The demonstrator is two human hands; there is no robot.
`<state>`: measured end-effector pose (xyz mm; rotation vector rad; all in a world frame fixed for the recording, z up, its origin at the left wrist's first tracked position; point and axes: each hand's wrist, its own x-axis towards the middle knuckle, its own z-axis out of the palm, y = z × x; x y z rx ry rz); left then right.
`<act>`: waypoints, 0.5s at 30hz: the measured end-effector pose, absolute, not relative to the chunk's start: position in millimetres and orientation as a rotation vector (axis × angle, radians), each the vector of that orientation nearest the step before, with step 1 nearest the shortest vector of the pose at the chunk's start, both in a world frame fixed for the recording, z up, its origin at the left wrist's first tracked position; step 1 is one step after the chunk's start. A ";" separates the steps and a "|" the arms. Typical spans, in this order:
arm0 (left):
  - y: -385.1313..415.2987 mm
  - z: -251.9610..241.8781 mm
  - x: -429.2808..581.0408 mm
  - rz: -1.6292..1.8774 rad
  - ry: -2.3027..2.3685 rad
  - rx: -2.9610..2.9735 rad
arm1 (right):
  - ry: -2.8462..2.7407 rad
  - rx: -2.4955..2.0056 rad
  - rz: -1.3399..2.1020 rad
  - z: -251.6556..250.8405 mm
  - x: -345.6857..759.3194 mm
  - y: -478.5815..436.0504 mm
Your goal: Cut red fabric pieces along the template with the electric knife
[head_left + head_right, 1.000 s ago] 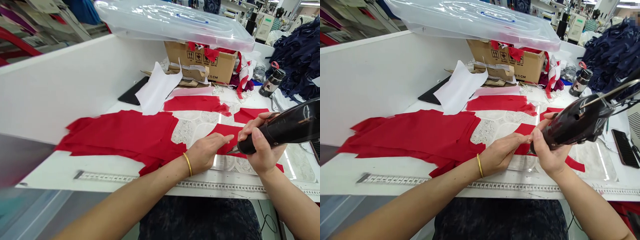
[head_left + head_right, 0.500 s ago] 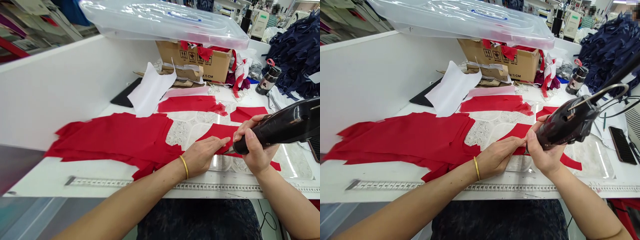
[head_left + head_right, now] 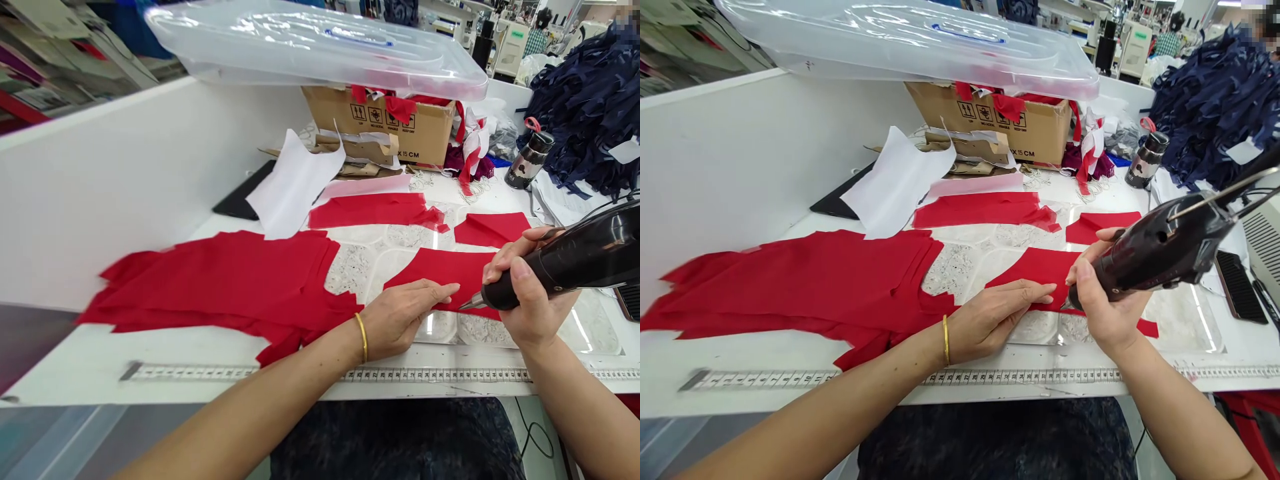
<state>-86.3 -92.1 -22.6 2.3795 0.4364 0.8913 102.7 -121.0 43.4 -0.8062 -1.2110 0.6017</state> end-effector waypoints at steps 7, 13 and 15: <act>-93.8 -20.3 -86.0 0.908 0.454 2.372 | -1.239 -0.845 0.580 43.8 106.2 -125.5; -93.3 -18.5 -86.8 0.872 0.464 2.401 | -1.219 -0.902 0.541 39.9 107.5 -124.9; -92.9 -18.8 -86.2 0.872 0.465 2.409 | -1.214 -0.884 0.544 38.2 106.7 -124.2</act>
